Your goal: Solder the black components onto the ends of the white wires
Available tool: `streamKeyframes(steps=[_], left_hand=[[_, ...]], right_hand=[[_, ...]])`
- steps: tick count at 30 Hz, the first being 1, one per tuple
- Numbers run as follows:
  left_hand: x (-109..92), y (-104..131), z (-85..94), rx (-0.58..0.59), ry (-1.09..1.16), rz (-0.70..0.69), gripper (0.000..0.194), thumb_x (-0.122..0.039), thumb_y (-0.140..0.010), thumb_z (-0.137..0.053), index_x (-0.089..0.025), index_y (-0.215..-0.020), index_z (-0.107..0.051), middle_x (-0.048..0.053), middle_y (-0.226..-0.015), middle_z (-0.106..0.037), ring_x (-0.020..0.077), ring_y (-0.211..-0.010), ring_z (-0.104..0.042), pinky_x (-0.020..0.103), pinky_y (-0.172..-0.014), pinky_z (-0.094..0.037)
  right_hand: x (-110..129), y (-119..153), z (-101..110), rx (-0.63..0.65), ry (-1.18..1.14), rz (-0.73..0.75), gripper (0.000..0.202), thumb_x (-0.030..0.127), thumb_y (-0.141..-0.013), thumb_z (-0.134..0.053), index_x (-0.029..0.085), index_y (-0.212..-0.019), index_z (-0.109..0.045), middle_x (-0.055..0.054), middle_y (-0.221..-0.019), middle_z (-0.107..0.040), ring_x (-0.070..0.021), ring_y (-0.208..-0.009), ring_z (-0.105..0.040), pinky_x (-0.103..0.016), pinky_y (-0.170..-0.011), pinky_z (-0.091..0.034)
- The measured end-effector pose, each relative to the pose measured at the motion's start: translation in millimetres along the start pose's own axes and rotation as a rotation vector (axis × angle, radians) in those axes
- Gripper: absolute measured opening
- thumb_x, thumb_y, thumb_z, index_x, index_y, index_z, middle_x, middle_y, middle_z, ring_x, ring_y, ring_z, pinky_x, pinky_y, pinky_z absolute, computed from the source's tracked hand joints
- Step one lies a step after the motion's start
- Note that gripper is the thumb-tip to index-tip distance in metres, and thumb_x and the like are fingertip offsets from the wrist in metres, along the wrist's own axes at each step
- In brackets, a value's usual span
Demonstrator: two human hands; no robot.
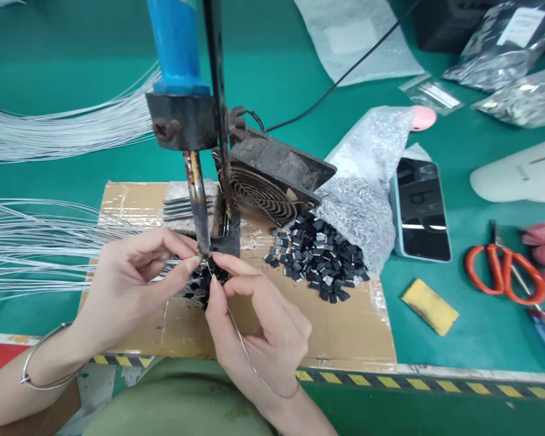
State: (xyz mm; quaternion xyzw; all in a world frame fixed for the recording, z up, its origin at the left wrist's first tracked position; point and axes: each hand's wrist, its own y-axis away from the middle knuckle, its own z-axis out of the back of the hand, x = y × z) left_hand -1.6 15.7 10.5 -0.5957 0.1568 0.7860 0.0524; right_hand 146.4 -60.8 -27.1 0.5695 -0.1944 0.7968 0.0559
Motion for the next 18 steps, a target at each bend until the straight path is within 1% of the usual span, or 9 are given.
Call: streamKeyframes(steps=[14, 18], left_hand=[[1.0, -0.6, 0.2, 0.003, 0.004, 0.011, 0.01, -0.011, -0.085, -0.071, -0.016, -0.077, -0.07, 0.004, -0.083, -0.075, 0.0149, -0.076, -0.069, 0.025, -0.068, -0.052], [1.5, -1.4, 0.2, 0.003, -0.006, 0.02, 0.009, -0.012, -0.085, -0.071, -0.017, -0.077, -0.07, 0.004, -0.083, -0.076, 0.0155, -0.075, -0.068, 0.026, -0.068, -0.052]], right_hand=[[0.2, 0.1, -0.5, -0.01, -0.014, 0.002, 0.02, 0.005, -0.089, -0.075, 0.023, -0.087, -0.067, -0.007, -0.112, -0.084, -0.0235, -0.102, -0.083, -0.033, -0.087, -0.066], [-0.2, -0.2, -0.7, -0.013, -0.005, 0.008, 0.019, 0.007, -0.089, -0.075, 0.023, -0.086, -0.067, -0.007, -0.111, -0.085, -0.0246, -0.102, -0.083, -0.034, -0.086, -0.067]])
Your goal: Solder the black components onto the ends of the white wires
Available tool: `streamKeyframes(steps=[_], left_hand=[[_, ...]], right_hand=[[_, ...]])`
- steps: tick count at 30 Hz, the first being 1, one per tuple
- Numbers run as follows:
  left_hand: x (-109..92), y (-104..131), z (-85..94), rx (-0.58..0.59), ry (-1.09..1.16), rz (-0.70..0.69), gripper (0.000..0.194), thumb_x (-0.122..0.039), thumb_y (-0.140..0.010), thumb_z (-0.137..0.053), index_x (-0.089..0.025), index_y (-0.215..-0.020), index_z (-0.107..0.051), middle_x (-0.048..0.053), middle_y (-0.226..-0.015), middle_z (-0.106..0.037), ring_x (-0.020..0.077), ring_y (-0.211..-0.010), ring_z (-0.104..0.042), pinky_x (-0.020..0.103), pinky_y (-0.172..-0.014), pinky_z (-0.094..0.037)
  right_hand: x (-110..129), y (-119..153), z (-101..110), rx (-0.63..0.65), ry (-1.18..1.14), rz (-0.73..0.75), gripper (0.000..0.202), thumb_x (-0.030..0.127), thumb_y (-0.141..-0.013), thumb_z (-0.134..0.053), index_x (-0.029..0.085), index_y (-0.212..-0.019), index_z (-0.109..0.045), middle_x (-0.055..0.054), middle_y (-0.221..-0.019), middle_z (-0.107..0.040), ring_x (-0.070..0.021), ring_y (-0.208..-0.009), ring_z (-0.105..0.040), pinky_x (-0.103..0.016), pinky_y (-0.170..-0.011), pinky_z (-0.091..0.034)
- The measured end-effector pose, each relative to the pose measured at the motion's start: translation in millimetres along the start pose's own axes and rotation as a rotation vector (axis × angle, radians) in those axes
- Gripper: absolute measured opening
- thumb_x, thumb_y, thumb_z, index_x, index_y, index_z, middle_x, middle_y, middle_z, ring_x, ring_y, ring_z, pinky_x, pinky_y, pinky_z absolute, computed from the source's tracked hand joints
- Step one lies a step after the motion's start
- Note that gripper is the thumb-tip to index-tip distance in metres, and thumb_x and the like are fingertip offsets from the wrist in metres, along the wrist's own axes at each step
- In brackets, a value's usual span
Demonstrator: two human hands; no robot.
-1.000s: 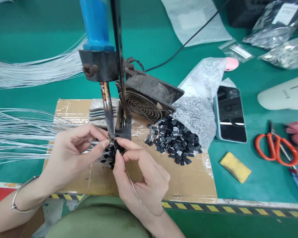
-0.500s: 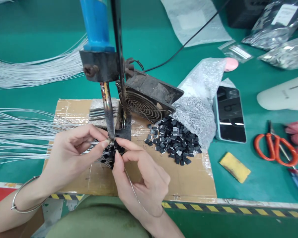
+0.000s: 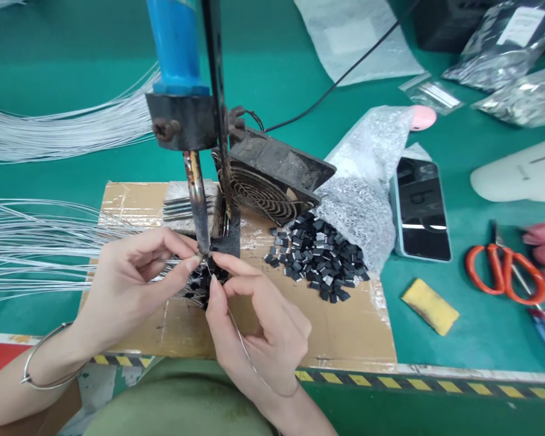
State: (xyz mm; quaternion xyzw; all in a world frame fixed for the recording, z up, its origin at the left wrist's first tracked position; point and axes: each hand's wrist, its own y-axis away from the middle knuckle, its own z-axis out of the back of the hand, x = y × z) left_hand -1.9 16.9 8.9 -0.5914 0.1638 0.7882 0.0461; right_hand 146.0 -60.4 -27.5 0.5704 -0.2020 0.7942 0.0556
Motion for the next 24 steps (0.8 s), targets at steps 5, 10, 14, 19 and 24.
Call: streamKeyframes(steps=[5, 10, 14, 19, 24], left_hand=[[0.2, 0.5, 0.3, 0.008, 0.004, -0.002, 0.01, -0.012, -0.085, -0.072, -0.017, -0.076, -0.069, 0.004, -0.082, -0.075, 0.0158, -0.076, -0.068, 0.026, -0.068, -0.053], [-0.1, 1.8, 0.3, 0.004, -0.019, -0.01, 0.009, -0.012, -0.086, -0.071, -0.017, -0.078, -0.07, 0.004, -0.083, -0.075, 0.0157, -0.075, -0.068, 0.027, -0.067, -0.052], [0.0, 1.6, 0.4, 0.005, -0.024, -0.01, 0.009, -0.013, -0.086, -0.071, -0.017, -0.078, -0.069, 0.004, -0.084, -0.076, 0.0158, -0.075, -0.069, 0.026, -0.065, -0.051], [0.4, 1.3, 0.5, 0.004, -0.015, -0.008, 0.009, -0.012, -0.086, -0.071, -0.017, -0.078, -0.069, 0.004, -0.084, -0.075, 0.0162, -0.076, -0.069, 0.027, -0.068, -0.052], [2.0, 1.3, 0.3, 0.018, -0.016, -0.019, 0.009, -0.011, -0.086, -0.07, -0.016, -0.078, -0.069, 0.003, -0.083, -0.075, 0.0154, -0.076, -0.067, 0.026, -0.068, -0.052]], right_hand=[[-0.8, -0.3, -0.5, 0.01, 0.001, -0.012, 0.017, 0.007, -0.091, -0.074, 0.023, -0.087, -0.068, -0.008, -0.112, -0.084, -0.0248, -0.099, -0.083, -0.036, -0.087, -0.067], [0.4, -0.6, -0.3, 0.001, 0.01, 0.008, 0.019, 0.006, -0.09, -0.075, 0.023, -0.087, -0.067, -0.007, -0.11, -0.084, -0.0238, -0.099, -0.083, -0.034, -0.085, -0.067], [0.9, -0.6, -0.9, -0.002, 0.017, 0.011, 0.02, 0.006, -0.089, -0.075, 0.024, -0.088, -0.067, -0.006, -0.109, -0.085, -0.0239, -0.099, -0.083, -0.034, -0.085, -0.067], [-0.1, -0.1, -1.0, 0.0, 0.01, 0.009, 0.02, 0.005, -0.089, -0.075, 0.023, -0.088, -0.068, -0.007, -0.111, -0.084, -0.0232, -0.1, -0.083, -0.033, -0.086, -0.067], [-1.6, -0.2, -0.9, 0.004, 0.025, 0.019, 0.018, 0.005, -0.09, -0.075, 0.022, -0.09, -0.069, -0.007, -0.111, -0.084, -0.0219, -0.098, -0.083, -0.033, -0.087, -0.067]])
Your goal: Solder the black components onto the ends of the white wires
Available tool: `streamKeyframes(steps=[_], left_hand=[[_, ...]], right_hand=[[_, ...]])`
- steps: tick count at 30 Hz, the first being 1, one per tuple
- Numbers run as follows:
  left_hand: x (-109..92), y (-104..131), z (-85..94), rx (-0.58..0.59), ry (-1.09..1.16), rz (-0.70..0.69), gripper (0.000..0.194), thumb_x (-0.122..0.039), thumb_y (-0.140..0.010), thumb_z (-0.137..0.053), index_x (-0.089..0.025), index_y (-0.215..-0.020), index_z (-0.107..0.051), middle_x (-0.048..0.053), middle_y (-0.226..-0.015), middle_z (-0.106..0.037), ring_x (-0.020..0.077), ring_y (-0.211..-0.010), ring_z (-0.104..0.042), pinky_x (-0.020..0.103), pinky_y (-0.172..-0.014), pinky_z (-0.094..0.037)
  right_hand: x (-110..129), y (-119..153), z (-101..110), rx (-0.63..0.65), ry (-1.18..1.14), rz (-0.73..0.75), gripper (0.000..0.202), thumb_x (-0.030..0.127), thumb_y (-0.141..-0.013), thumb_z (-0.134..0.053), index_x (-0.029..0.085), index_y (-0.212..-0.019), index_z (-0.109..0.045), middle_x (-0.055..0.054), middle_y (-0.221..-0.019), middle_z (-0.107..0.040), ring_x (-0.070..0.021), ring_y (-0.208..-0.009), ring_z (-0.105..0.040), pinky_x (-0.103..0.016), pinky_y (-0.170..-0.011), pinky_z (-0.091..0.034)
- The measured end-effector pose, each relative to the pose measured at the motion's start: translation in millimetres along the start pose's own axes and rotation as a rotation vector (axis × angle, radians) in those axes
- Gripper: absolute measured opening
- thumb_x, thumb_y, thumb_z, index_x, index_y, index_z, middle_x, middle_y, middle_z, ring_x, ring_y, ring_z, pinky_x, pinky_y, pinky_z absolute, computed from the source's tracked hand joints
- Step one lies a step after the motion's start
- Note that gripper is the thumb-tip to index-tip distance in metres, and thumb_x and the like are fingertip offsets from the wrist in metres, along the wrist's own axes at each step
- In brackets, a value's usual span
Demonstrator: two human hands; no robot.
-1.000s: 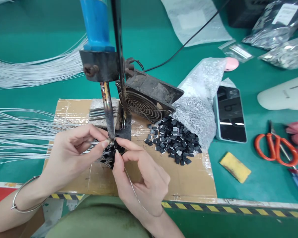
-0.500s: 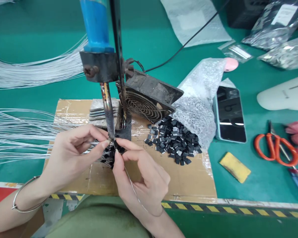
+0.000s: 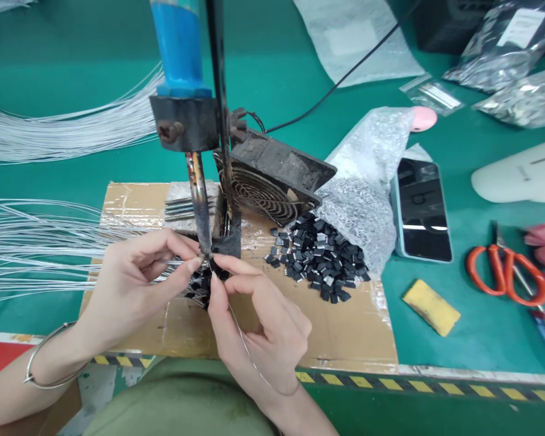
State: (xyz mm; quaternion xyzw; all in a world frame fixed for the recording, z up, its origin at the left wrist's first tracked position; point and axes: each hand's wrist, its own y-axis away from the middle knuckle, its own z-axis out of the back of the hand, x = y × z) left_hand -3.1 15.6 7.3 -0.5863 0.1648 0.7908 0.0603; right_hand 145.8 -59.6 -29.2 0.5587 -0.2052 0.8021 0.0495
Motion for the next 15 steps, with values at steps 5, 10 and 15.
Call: streamKeyframes(steps=[5, 10, 15], left_hand=[[1.3, 1.5, -1.0, -0.014, 0.018, -0.02, 0.01, -0.012, -0.087, -0.07, -0.016, -0.079, -0.069, 0.003, -0.084, -0.075, 0.0154, -0.078, -0.069, 0.026, -0.071, -0.054], [2.0, 3.0, -0.8, -0.019, -0.012, -0.019, 0.009, -0.013, -0.086, -0.069, -0.017, -0.079, -0.07, 0.004, -0.086, -0.076, 0.0168, -0.077, -0.07, 0.028, -0.067, -0.052], [2.4, 2.6, -0.3, -0.022, -0.011, -0.021, 0.009, -0.013, -0.087, -0.069, -0.017, -0.079, -0.07, 0.003, -0.084, -0.076, 0.0165, -0.077, -0.07, 0.027, -0.067, -0.052]], right_hand=[[0.7, -0.1, -0.4, -0.012, -0.004, 0.019, 0.019, 0.003, -0.088, -0.076, 0.021, -0.088, -0.069, -0.006, -0.109, -0.084, -0.0219, -0.096, -0.083, -0.032, -0.086, -0.067], [0.4, 0.3, -1.0, -0.016, -0.001, 0.008, 0.019, 0.004, -0.088, -0.076, 0.021, -0.089, -0.069, -0.006, -0.11, -0.084, -0.021, -0.097, -0.083, -0.03, -0.087, -0.066], [0.1, -0.1, -1.4, -0.016, -0.014, 0.016, 0.02, 0.002, -0.088, -0.077, 0.021, -0.089, -0.069, -0.005, -0.11, -0.084, -0.0206, -0.098, -0.083, -0.03, -0.087, -0.066]])
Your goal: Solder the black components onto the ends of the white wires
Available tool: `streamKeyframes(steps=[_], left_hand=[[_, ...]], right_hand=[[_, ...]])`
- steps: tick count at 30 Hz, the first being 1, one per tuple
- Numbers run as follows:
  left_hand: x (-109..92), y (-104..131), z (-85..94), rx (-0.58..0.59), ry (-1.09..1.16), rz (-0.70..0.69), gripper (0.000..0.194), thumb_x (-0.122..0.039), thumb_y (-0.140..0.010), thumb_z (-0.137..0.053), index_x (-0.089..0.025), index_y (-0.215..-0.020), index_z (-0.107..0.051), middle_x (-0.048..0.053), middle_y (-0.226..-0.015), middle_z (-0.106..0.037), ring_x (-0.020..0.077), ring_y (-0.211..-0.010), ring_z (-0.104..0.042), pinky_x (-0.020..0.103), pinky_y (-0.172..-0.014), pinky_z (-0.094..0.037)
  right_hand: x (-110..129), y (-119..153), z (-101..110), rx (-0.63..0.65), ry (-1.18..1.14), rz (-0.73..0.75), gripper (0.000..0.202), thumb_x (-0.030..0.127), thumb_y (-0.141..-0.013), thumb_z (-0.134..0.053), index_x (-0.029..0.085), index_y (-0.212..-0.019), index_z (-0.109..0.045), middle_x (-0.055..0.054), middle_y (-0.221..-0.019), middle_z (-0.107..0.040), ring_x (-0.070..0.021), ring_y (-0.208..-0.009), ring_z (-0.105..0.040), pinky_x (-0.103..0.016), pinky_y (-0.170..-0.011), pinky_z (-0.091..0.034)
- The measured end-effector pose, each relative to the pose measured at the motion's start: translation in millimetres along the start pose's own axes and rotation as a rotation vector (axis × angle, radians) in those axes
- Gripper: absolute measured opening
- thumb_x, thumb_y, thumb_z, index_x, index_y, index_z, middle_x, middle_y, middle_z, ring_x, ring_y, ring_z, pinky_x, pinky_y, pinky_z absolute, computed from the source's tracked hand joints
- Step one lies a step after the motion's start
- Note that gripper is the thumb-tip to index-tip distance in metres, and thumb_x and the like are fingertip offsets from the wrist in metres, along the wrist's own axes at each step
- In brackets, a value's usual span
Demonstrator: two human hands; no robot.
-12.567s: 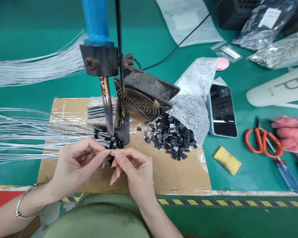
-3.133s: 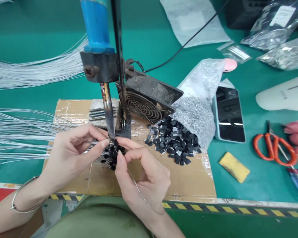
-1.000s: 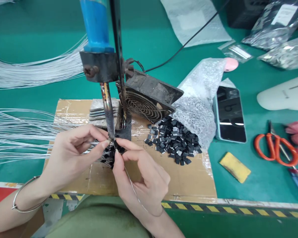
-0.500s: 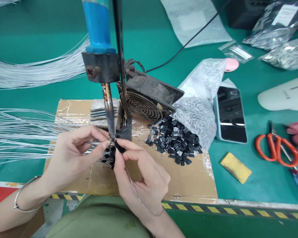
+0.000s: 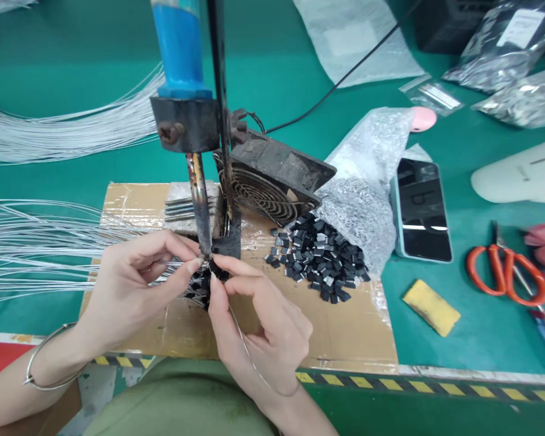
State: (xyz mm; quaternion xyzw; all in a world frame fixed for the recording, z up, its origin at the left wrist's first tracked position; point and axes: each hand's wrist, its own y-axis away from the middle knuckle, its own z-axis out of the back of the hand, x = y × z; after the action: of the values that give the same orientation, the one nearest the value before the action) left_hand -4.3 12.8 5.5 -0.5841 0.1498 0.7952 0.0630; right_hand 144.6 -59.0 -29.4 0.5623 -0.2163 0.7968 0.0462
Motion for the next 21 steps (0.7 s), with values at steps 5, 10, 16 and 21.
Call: streamKeyframes(steps=[5, 10, 16, 21], left_hand=[[2.1, -1.6, 0.3, 0.004, 0.011, -0.006, 0.01, -0.011, -0.086, -0.069, -0.017, -0.079, -0.07, 0.002, -0.084, -0.076, 0.0152, -0.078, -0.07, 0.026, -0.071, -0.054], [3.0, -2.0, -0.3, 0.014, 0.002, -0.006, 0.011, -0.011, -0.087, -0.069, -0.017, -0.078, -0.069, 0.002, -0.082, -0.075, 0.0145, -0.076, -0.068, 0.026, -0.069, -0.053], [10.3, 1.9, 5.0, 0.011, -0.219, -0.054, 0.012, -0.014, -0.09, -0.067, -0.019, -0.079, -0.069, -0.001, -0.081, -0.077, 0.0103, -0.055, -0.053, 0.027, -0.053, -0.042], [21.8, 10.8, 12.5, -0.058, -0.499, -0.338, 0.013, -0.009, -0.092, -0.07, -0.019, -0.086, -0.074, 0.002, -0.09, -0.08, 0.0179, -0.079, -0.067, 0.036, -0.08, -0.051]], right_hand=[[-2.8, 1.8, 0.3, 0.004, -0.02, -0.017, 0.018, 0.004, -0.089, -0.075, 0.021, -0.089, -0.07, -0.005, -0.111, -0.084, -0.0203, -0.1, -0.083, -0.03, -0.089, -0.065], [-4.4, 5.5, -1.8, -0.01, -0.056, -0.046, 0.017, 0.005, -0.09, -0.075, 0.021, -0.089, -0.07, -0.004, -0.112, -0.084, -0.0197, -0.101, -0.082, -0.03, -0.091, -0.063], [-8.4, 1.6, 6.0, -0.079, -0.023, -0.152, 0.015, 0.017, -0.094, -0.074, 0.022, -0.081, -0.069, -0.004, -0.101, -0.084, -0.0208, -0.094, -0.081, -0.033, -0.086, -0.062], [-40.3, -3.0, 42.8, -0.277, 0.272, -0.353, 0.024, 0.04, -0.091, -0.08, 0.021, -0.078, -0.07, -0.005, -0.09, -0.081, -0.0154, -0.067, -0.069, -0.026, -0.059, -0.051]])
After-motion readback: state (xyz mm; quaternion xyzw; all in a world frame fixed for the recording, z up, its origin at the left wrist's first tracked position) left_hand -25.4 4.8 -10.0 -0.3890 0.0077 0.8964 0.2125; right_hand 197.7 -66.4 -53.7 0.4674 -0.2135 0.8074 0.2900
